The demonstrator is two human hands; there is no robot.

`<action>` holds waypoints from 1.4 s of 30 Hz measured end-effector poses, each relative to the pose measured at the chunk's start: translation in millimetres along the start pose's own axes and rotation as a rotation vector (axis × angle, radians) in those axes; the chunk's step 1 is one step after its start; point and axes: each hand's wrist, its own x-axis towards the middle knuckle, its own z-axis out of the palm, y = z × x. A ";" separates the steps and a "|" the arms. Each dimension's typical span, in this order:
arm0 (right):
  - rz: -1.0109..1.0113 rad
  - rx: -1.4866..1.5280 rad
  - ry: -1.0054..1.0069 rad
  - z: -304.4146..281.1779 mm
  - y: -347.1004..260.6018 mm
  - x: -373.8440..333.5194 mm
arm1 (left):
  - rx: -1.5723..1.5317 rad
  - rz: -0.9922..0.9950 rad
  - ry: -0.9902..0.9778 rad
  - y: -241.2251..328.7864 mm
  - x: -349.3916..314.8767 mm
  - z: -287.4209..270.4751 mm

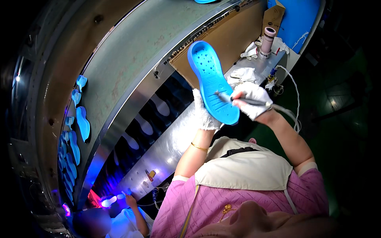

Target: The person takes shoe soles from an upper conveyor belt, applies adhesive to each sole using a brush applicator tool, and places the soles onto a lower conveyor belt.

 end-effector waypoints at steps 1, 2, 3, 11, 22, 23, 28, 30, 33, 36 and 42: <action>-0.188 -0.204 -0.041 5.0 -4.7 -0.5 | 0.094 0.035 0.045 1.7 4.5 -3.8; -0.376 -0.405 -0.083 14.4 -12.8 -1.4 | 0.188 0.071 0.092 5.4 7.5 -7.0; -0.131 -0.238 -0.137 31.5 -19.9 -14.0 | 0.043 0.059 0.062 9.3 9.3 -2.8; -0.300 -0.380 0.027 27.8 -3.6 -11.6 | 0.135 0.168 0.006 15.4 10.9 8.2; -0.320 -0.259 -0.150 37.7 0.2 -17.2 | 0.034 0.118 -0.005 35.3 11.2 -0.3; -0.316 -0.253 -0.136 39.2 0.1 -18.2 | 0.064 0.098 -0.019 37.1 10.1 1.7; -0.028 0.058 -0.095 29.6 -8.3 -13.2 | 0.055 0.043 0.009 38.2 15.8 6.0; -0.278 -0.205 -0.126 32.5 -1.5 -18.7 | -0.014 0.006 -0.023 48.9 17.9 0.5; 0.136 0.081 -0.277 30.5 6.9 -34.5 | -0.009 0.026 -0.075 48.8 19.1 3.2; 0.247 0.306 -0.272 24.1 -1.8 -30.2 | 0.096 0.006 0.008 54.3 20.6 -1.2; -0.407 -0.327 -0.096 27.3 -10.4 -2.0 | 0.150 -0.126 0.005 47.1 27.8 12.5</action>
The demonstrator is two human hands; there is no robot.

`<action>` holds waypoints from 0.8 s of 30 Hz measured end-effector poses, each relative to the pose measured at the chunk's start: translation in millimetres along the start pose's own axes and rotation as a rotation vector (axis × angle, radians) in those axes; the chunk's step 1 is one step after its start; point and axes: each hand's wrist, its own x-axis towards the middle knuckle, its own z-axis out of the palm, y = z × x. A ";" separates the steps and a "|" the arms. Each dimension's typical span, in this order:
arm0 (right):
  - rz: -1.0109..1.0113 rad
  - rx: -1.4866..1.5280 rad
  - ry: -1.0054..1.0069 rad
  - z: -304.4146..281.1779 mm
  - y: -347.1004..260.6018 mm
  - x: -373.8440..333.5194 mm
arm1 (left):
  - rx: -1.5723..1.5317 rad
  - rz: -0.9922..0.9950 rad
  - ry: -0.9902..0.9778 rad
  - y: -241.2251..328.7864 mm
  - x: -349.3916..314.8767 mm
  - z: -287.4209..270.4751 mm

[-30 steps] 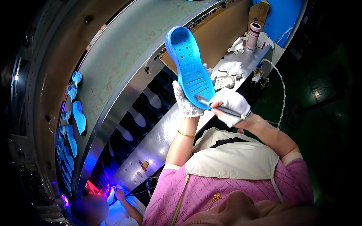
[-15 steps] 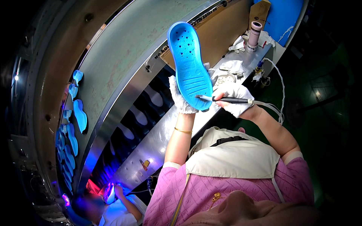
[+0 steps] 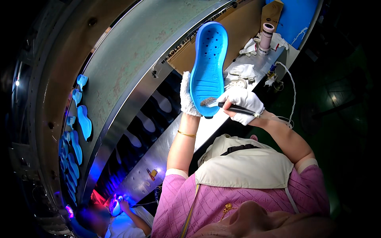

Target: The person takes shoe soles from an upper conveyor belt, applies adhesive to each sole using a brush applicator tool, and places the soles onto a lower conveyor belt.

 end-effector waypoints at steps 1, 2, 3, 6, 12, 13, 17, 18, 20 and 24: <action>0.038 0.061 -0.038 -1.8 0.9 -1.4 | 0.020 -0.001 0.021 -0.2 4.2 -0.1; 0.046 0.114 -0.119 -0.2 3.3 -2.8 | -0.058 -0.105 0.008 9.3 5.9 -15.8; 0.064 0.118 -0.135 0.7 3.1 -3.8 | -0.003 -0.116 0.033 11.6 6.8 -20.2; 0.086 0.126 -0.197 1.3 8.0 -4.5 | 0.121 -0.196 0.150 14.2 11.3 -19.7; 0.505 0.274 -0.456 -30.2 5.0 12.4 | 0.388 -0.296 0.371 13.5 6.8 -3.1; 0.474 0.335 -0.388 -28.8 5.4 12.0 | 0.383 -0.329 0.376 12.2 7.6 -0.9; 0.305 0.092 -0.379 -23.5 8.3 14.1 | 0.390 -0.390 0.344 9.0 8.0 8.2; 0.280 0.027 -0.411 -25.6 12.2 14.6 | 0.392 -0.392 0.341 10.2 7.9 4.8; 0.443 0.113 -0.494 -34.6 18.0 14.5 | 0.498 -0.429 0.280 12.1 8.5 -6.0; 0.458 0.206 -0.439 -46.0 6.8 19.8 | 0.511 -0.449 0.283 6.8 9.7 -0.3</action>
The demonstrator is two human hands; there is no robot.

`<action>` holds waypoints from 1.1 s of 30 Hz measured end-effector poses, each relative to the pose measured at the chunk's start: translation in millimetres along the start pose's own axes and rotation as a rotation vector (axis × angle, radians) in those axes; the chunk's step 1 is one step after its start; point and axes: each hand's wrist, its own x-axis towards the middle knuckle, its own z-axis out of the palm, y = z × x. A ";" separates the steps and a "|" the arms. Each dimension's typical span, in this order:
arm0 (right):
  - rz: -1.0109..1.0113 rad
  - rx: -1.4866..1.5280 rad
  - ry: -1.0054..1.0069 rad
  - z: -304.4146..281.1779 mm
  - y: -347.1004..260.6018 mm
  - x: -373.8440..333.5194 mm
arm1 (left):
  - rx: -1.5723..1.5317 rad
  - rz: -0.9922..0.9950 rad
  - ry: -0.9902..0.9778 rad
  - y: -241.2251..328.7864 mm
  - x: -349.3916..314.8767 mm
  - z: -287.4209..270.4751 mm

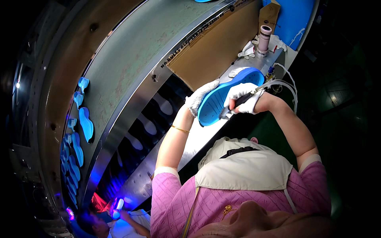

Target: The person takes shoe soles from an upper conveyor belt, applies adhesive to each sole using a brush applicator tool, and places the soles onto a lower conveyor belt.

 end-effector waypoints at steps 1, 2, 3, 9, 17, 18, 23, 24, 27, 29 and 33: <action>0.000 0.000 0.002 -0.3 1.9 0.2 | 0.018 -0.020 -0.023 3.0 -4.2 3.6; -0.035 -0.090 0.006 0.1 2.8 0.1 | 0.019 -0.021 -0.025 3.2 -4.5 1.4; -0.071 -0.180 0.010 -0.4 2.9 0.1 | 0.034 -0.024 -0.038 3.0 -2.9 -2.6; 0.015 0.024 0.078 -20.0 -3.9 -22.5 | -0.279 -0.032 -0.197 2.6 -14.9 -5.6; -0.399 -0.331 0.512 67.0 -1.6 -14.2 | -0.557 0.507 -0.215 -38.2 8.1 3.7; -0.404 -0.283 0.488 70.7 -0.8 -14.3 | -0.564 0.503 -0.235 -42.6 9.9 -1.9; -0.175 0.092 0.532 46.2 -2.2 -6.8 | -0.622 0.540 -0.057 -55.9 9.6 -0.5; -0.245 -0.034 0.631 45.2 -0.5 -3.2 | -0.622 0.538 -0.056 -56.4 9.0 4.4; -0.476 -0.410 0.653 60.8 -7.6 2.5 | -0.633 0.581 -0.040 -57.2 9.3 13.0; -0.483 -0.358 0.595 72.6 -13.9 -0.1 | -0.668 0.549 -0.051 -58.9 6.6 10.2; -0.291 0.111 0.529 45.3 -6.2 0.1 | -0.712 0.540 -0.054 -60.8 -0.4 12.5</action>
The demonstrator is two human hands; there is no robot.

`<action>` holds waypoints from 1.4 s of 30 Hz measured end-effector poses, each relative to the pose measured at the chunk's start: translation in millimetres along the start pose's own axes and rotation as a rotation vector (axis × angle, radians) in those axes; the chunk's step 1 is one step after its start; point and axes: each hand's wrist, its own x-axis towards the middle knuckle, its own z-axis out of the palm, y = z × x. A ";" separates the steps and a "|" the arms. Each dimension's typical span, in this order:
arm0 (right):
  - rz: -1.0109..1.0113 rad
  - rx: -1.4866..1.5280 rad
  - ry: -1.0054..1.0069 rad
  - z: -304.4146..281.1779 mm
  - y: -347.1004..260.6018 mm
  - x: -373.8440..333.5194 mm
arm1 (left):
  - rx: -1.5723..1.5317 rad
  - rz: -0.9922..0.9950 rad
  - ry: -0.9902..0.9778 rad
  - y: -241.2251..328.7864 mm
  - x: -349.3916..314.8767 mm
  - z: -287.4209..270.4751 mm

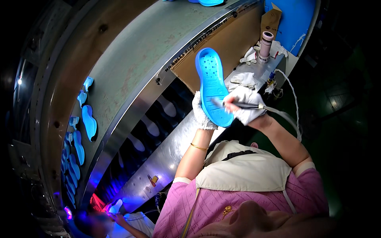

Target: The person takes shoe soles from an upper conveyor belt, applies adhesive to each sole using a brush applicator tool, and places the soles onto a lower conveyor belt.

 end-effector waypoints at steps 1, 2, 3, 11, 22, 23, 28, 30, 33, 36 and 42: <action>-0.150 -0.045 0.122 -1.2 1.7 6.7 | -0.042 -0.024 -0.001 0.2 -1.2 2.1; -0.253 -0.253 0.140 -1.6 5.3 11.2 | 0.053 0.015 0.027 -2.7 2.0 7.2; -0.355 -0.464 0.159 -0.9 6.5 14.3 | 0.108 0.044 0.089 -4.3 4.7 6.9; 0.356 0.177 -0.178 -24.5 9.8 3.0 | 0.031 -0.054 -0.047 4.3 -3.1 -8.9; 0.047 -0.053 0.242 -76.0 51.7 60.7 | 0.124 -0.315 -0.201 1.0 -18.6 27.1; -0.079 -0.019 0.198 -64.7 57.3 48.2 | 0.135 -0.300 -0.169 2.7 -16.9 21.8; 0.111 0.024 -0.119 -30.6 11.3 11.3 | 0.121 -0.209 -0.135 20.1 -7.4 -1.8; -0.038 -0.127 -0.031 -46.1 10.6 23.7 | 0.159 -0.217 -0.125 19.9 -7.9 7.2; -0.174 -0.195 0.123 -56.3 -3.4 49.6 | 0.267 -0.224 -0.122 21.9 -6.4 13.0; -0.446 -0.693 -0.071 -68.5 -1.6 60.6 | 0.332 -0.186 -0.090 22.0 -1.9 14.8; -0.417 -0.625 -0.281 -67.7 -15.7 54.5 | 0.305 -0.127 -0.061 30.5 14.7 6.7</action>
